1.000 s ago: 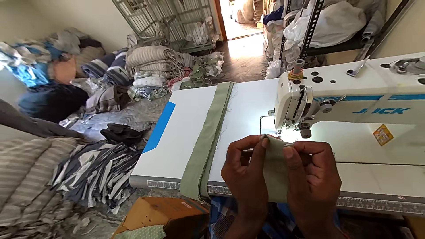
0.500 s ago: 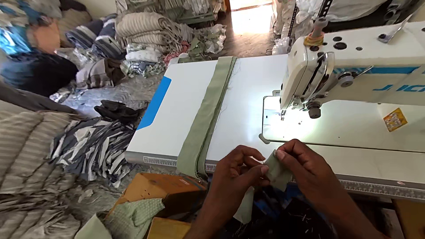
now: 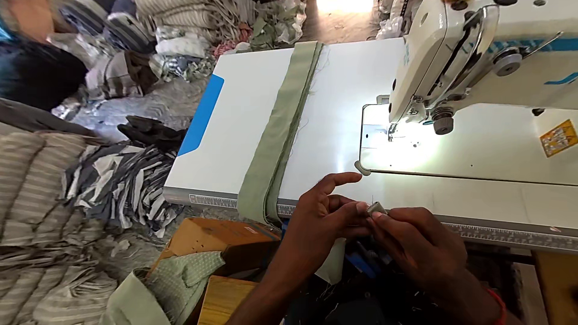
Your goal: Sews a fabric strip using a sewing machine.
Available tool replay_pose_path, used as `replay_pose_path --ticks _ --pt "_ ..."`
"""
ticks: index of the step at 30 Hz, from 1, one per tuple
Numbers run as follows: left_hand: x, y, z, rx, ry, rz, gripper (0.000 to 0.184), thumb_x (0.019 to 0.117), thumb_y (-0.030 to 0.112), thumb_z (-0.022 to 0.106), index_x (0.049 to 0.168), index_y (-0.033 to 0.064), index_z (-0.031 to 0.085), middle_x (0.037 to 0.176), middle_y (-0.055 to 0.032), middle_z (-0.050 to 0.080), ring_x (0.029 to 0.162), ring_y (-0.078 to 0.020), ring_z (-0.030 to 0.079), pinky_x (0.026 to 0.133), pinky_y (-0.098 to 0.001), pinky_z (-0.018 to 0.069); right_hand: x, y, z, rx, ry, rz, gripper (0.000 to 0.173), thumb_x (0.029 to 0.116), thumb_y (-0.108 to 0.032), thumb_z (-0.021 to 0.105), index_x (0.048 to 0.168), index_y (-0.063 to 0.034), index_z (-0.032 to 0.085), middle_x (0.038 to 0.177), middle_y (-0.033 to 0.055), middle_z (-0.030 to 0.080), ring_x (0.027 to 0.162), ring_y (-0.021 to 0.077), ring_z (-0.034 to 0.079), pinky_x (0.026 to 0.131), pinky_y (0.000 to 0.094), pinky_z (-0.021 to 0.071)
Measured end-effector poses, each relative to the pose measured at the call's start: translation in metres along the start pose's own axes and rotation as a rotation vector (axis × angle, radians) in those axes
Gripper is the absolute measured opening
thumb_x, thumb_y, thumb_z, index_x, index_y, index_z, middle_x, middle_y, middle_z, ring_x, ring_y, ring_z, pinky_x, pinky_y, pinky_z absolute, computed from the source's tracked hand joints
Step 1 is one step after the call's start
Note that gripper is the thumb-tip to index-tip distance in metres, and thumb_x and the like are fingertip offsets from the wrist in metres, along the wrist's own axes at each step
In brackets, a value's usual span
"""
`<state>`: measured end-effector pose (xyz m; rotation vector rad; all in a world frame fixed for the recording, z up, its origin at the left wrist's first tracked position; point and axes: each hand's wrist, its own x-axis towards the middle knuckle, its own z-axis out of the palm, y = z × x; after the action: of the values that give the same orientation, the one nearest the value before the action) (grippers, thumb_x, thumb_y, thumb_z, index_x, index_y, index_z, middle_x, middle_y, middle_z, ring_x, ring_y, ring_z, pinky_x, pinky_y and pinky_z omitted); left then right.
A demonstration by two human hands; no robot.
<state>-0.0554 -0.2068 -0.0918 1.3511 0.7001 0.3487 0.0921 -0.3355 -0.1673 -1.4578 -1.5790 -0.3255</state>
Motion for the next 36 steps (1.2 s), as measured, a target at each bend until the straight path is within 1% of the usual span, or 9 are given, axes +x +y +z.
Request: replay_pose_path --ticks 7,11,13,16,18,22,28,33,36 --pt "0.004 0.003 0.001 -0.031 0.004 0.034 0.043 0.0952 0.001 0.068 0.136 0.0086 0.059 0.094 -0.0150 0.073 0.074 -0.0200 0.074 0.067 -0.0321 0.0642 0.015 0.001 -0.005 -0.027 -0.033 -0.017 0.020 0.0964 -0.016 0.070 0.111 -0.0023 0.074 0.098 0.0105 0.066 0.085 0.0137 0.065 0.066 0.0210 0.0531" --pt "0.060 -0.012 0.016 -0.134 0.079 0.046 0.029 0.0952 -0.002 0.066 0.123 0.0003 0.059 0.087 -0.0114 0.072 0.070 -0.0166 0.073 0.067 -0.0315 0.0640 0.024 0.021 -0.020 -0.160 -0.267 0.153 0.033 0.0994 -0.022 0.065 0.129 -0.0083 0.072 0.107 0.0131 0.066 0.071 0.0208 0.063 0.051 0.0329 0.0496" --pt "0.104 -0.039 0.032 0.180 0.165 0.204 0.027 0.0953 0.006 0.068 0.121 0.0010 0.062 0.088 -0.0077 0.073 0.074 -0.0133 0.069 0.070 -0.0306 0.0579 0.026 0.053 -0.023 -0.243 -0.460 0.214 0.038 0.0983 -0.009 0.064 0.136 -0.0084 0.067 0.114 0.0179 0.064 0.070 0.0301 0.065 0.052 0.0445 0.0537" --pt "0.156 -0.070 0.061 0.773 0.310 0.372 0.023 0.0963 0.013 0.065 0.118 0.0087 0.068 0.099 -0.0065 0.073 0.097 -0.0266 0.066 0.084 -0.0494 0.0490 0.021 0.122 -0.017 -0.312 -0.536 0.159 0.032 0.0972 0.003 0.060 0.125 -0.0064 0.072 0.118 0.0208 0.066 0.072 0.0386 0.068 0.055 0.0538 0.0553" --pt "0.165 -0.071 0.069 0.981 0.314 0.409 0.019 0.0969 0.013 0.063 0.114 0.0108 0.070 0.105 -0.0105 0.067 0.104 -0.0334 0.061 0.080 -0.0509 0.0477 0.021 0.155 -0.019 -0.362 -0.501 0.073 0.033 0.0998 0.003 0.054 0.123 -0.0103 0.074 0.119 0.0180 0.067 0.084 0.0384 0.070 0.061 0.0516 0.0557" --pt "0.152 -0.085 0.057 1.245 0.266 0.640 0.022 0.1011 0.025 0.061 0.118 0.0172 0.073 0.104 -0.0098 0.066 0.104 -0.0312 0.062 0.076 -0.0448 0.0494 0.023 0.162 -0.014 -0.371 -0.521 0.125 0.040 0.1006 0.000 0.050 0.134 -0.0130 0.068 0.125 0.0185 0.064 0.106 0.0402 0.064 0.088 0.0561 0.0492" --pt "0.151 -0.088 0.052 1.288 0.228 0.660 0.034 0.1024 0.031 0.058 0.130 0.0146 0.069 0.108 -0.0140 0.062 0.104 -0.0327 0.058 0.078 -0.0442 0.0474 0.030 0.162 -0.005 -0.471 -0.561 0.113 0.042 0.1025 0.001 0.049 0.137 -0.0156 0.066 0.120 0.0214 0.062 0.103 0.0418 0.061 0.096 0.0596 0.0421" --pt "0.156 -0.089 0.054 1.301 0.255 0.658 0.034 0.1026 0.032 0.058 0.132 0.0174 0.068 0.107 -0.0128 0.060 0.103 -0.0318 0.058 0.077 -0.0421 0.0467 0.034 0.168 -0.004 -0.485 -0.559 0.132 0.045 0.1020 0.002 0.049 0.137 -0.0196 0.067 0.125 0.0217 0.063 0.113 0.0454 0.059 0.113 0.0698 0.0257" --pt "0.158 -0.087 0.054 1.312 0.262 0.645 0.034 0.1032 0.032 0.056 0.131 0.0173 0.069 0.105 -0.0126 0.060 0.101 -0.0311 0.058 0.076 -0.0409 0.0465 0.028 0.166 -0.001 -0.428 -0.528 0.172 0.042 0.1037 -0.002 0.047 0.139 -0.0184 0.065 0.129 0.0233 0.062 0.122 0.0467 0.056 0.114 0.0649 0.0317"
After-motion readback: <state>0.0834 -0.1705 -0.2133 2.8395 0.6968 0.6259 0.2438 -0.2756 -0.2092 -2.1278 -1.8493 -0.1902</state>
